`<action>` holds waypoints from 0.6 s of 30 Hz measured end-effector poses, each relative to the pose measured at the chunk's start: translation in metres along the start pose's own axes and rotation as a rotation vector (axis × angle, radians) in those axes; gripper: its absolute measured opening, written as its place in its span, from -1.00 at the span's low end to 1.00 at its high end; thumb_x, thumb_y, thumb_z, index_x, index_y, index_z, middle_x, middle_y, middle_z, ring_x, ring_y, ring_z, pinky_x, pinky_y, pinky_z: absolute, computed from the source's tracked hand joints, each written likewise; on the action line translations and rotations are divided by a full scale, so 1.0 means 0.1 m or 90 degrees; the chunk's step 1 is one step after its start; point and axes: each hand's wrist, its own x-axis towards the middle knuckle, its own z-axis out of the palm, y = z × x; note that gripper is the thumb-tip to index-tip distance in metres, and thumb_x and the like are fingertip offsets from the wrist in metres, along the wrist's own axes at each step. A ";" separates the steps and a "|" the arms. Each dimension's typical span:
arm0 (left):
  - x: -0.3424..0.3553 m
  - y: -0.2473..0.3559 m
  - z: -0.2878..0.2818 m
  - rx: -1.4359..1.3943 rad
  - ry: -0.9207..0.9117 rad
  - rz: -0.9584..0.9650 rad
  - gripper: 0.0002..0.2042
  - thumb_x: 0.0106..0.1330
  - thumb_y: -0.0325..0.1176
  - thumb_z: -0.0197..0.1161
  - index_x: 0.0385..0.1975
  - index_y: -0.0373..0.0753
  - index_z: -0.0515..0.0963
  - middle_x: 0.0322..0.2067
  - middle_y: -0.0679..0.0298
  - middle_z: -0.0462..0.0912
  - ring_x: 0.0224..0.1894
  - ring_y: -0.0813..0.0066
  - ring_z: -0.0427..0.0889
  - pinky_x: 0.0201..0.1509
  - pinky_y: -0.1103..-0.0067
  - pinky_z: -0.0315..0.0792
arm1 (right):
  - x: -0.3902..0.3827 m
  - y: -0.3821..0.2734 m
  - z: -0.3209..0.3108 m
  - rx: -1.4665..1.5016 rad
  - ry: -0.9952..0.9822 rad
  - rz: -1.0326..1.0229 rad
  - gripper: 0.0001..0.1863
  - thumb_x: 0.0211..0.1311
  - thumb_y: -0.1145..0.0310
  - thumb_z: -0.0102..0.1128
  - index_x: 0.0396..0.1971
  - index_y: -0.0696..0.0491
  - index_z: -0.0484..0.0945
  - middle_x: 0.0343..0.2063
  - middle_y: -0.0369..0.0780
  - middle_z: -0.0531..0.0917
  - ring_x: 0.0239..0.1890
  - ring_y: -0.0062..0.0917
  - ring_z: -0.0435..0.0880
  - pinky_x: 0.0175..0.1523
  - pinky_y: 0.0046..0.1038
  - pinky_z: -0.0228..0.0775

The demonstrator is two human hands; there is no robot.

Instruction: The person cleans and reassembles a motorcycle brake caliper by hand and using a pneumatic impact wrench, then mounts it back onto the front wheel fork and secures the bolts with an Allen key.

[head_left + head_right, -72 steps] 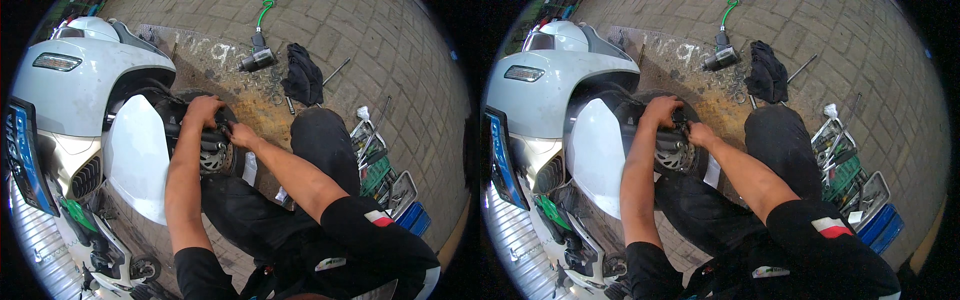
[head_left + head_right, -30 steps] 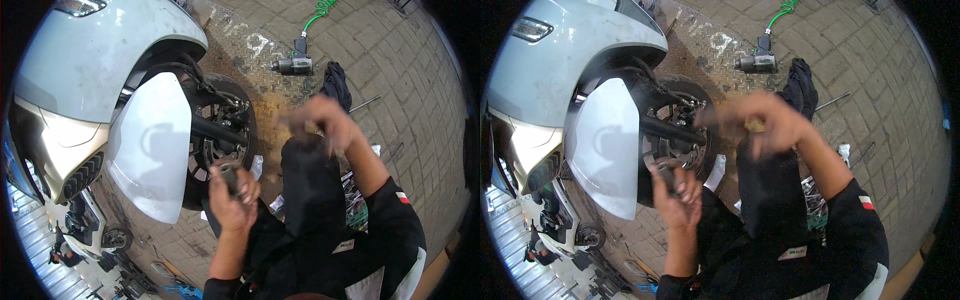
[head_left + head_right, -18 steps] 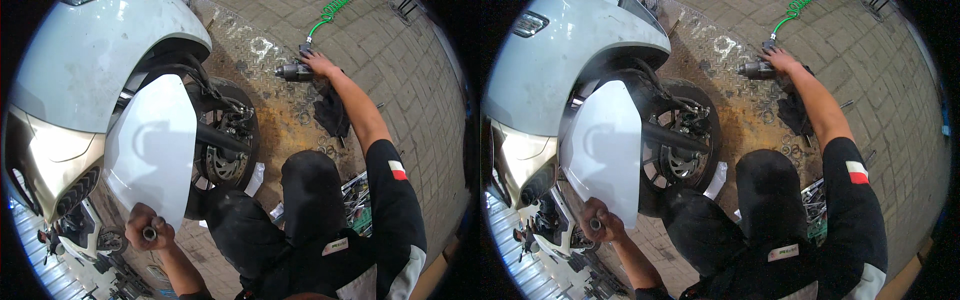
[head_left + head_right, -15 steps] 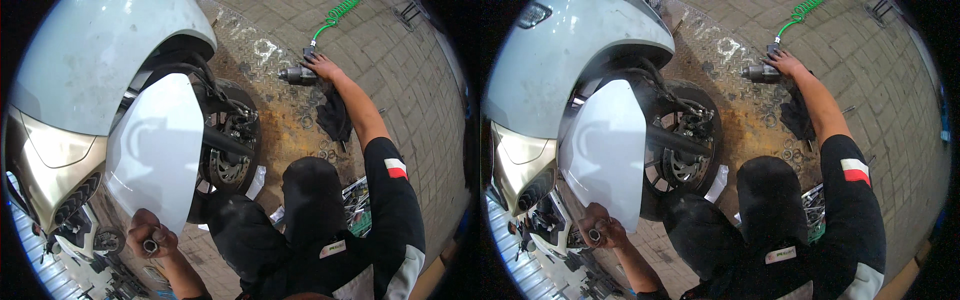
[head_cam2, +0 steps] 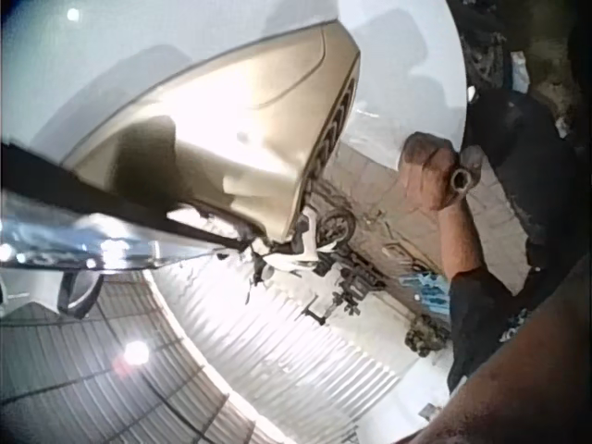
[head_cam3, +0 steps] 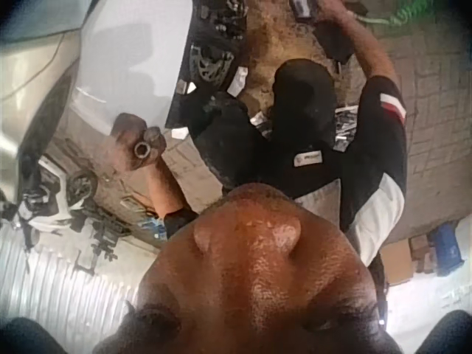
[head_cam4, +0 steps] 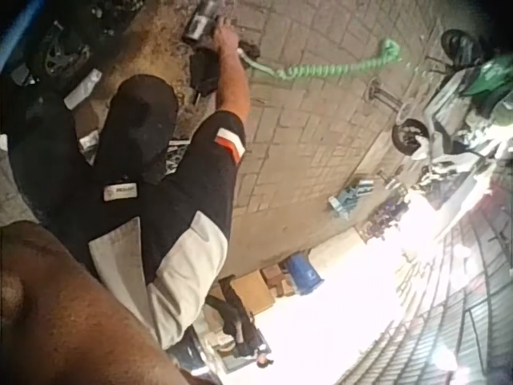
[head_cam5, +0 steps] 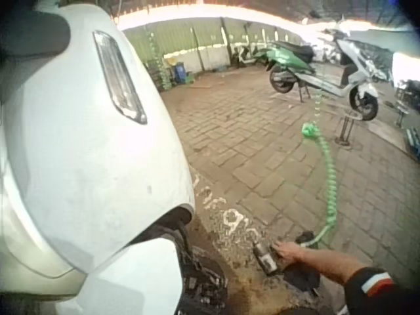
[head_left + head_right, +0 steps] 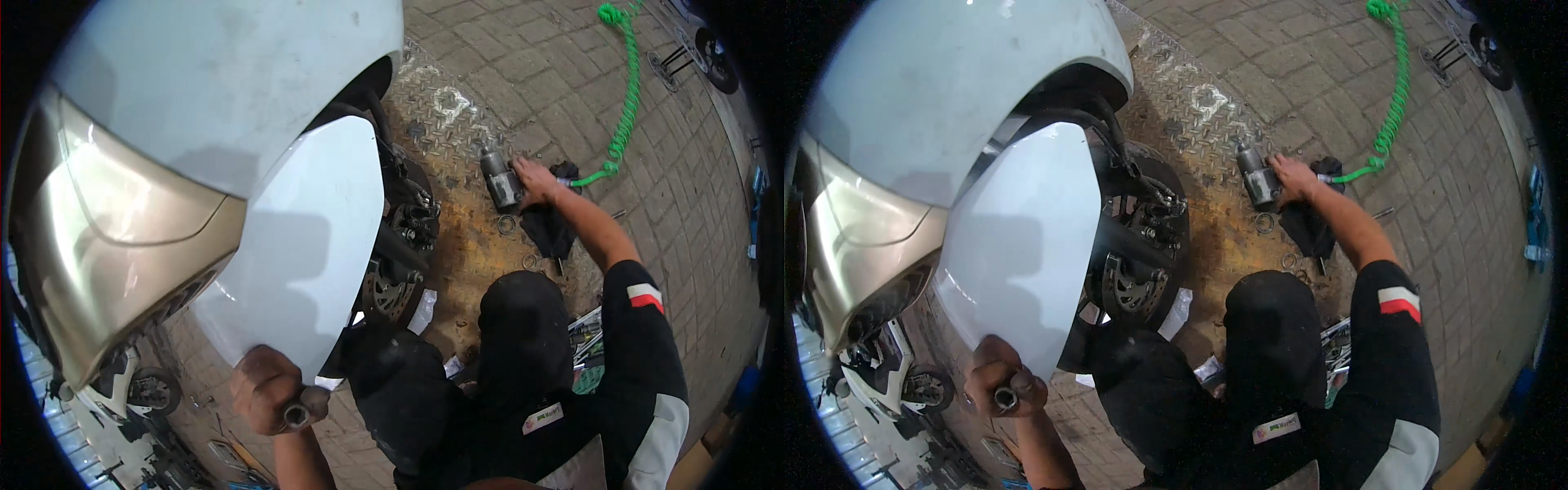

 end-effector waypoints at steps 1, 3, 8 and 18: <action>0.02 0.02 0.06 0.011 0.006 0.010 -0.68 0.16 -0.19 0.43 -0.59 -0.23 0.44 -0.70 0.25 0.45 -0.66 0.33 0.49 -0.56 0.48 0.43 | -0.07 0.13 0.11 -0.080 0.018 0.006 0.15 -0.30 0.29 0.58 0.37 0.15 0.07 0.14 0.06 0.40 0.19 -0.02 0.47 0.16 -0.16 0.43; 0.07 0.08 0.00 0.085 -0.033 0.020 -0.70 0.11 -0.23 0.45 -0.60 -0.21 0.44 -0.69 0.25 0.46 -0.63 0.29 0.52 -0.50 0.45 0.46 | -0.03 -0.04 0.09 -0.059 -0.013 0.010 0.09 -0.23 0.34 0.52 0.37 0.14 0.06 0.13 0.07 0.42 0.15 -0.03 0.51 0.13 -0.17 0.46; 0.20 0.04 0.18 0.124 -0.035 0.081 -0.76 0.12 -0.30 0.42 -0.59 -0.21 0.48 -0.66 0.22 0.46 -0.64 0.23 0.47 -0.53 0.51 0.29 | 0.04 -0.18 -0.34 -0.156 -0.057 0.010 -0.35 -0.15 0.29 0.45 0.02 0.13 0.45 -0.13 0.02 0.62 -0.07 -0.05 0.66 -0.01 -0.12 0.54; 0.32 0.15 0.08 -0.024 0.000 -0.134 -0.74 0.32 -0.34 0.29 -0.56 -0.29 0.43 -0.71 0.21 0.34 -0.69 0.39 0.33 -0.56 0.52 0.20 | -1.69 -1.20 -1.47 0.090 0.083 -0.039 -0.48 -0.19 0.28 0.42 -0.13 0.15 0.59 -0.22 -0.01 0.69 -0.17 0.01 0.65 -0.05 -0.15 0.54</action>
